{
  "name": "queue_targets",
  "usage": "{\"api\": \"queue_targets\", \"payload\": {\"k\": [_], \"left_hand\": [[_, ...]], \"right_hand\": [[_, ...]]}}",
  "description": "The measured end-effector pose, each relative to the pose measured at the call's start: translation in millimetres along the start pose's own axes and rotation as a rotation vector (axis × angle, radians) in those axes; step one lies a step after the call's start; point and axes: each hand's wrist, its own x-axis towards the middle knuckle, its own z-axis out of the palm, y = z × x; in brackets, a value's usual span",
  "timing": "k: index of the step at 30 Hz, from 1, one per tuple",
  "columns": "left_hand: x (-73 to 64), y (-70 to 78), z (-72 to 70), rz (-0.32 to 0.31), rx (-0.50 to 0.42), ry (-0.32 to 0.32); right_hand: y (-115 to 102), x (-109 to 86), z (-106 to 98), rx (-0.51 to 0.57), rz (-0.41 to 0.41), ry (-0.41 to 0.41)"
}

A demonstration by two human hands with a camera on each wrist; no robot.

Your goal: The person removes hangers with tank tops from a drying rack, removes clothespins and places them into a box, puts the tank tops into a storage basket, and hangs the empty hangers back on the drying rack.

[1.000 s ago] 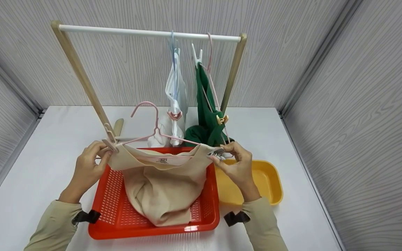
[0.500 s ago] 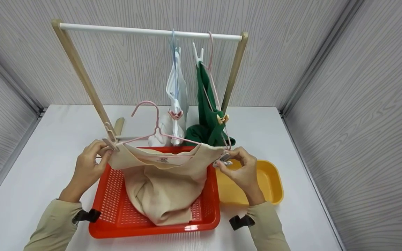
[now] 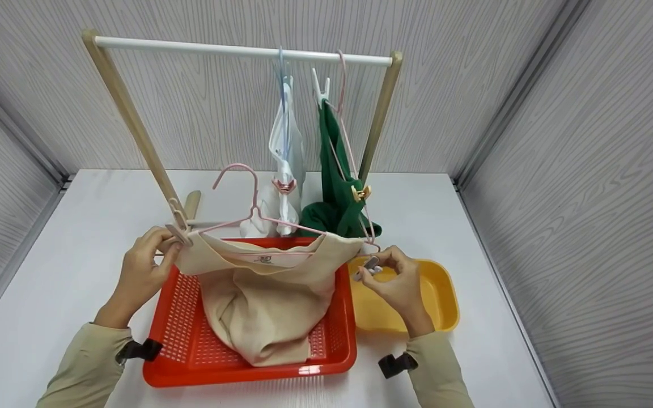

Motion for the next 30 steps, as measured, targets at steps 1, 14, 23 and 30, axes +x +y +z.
{"api": "queue_targets", "payload": {"k": [1,14,23,30], "left_hand": [[0.1,0.1,-0.1,-0.004,-0.002,-0.002],[-0.9,1.7,-1.2,0.009,-0.007,0.011],[-0.5,0.7,-0.5,0.017,-0.011,0.015],[-1.4,1.3,-0.3,0.007,-0.001,0.005]], "right_hand": [[1.2,-0.8,-0.2,-0.005,0.007,0.0],[31.3,-17.5,-3.3,-0.084,0.1,-0.015],[47.9,-28.4,-7.0,-0.181,0.325,-0.036],[57.0,-33.9,-8.6,-0.248,0.468,-0.088]]}}
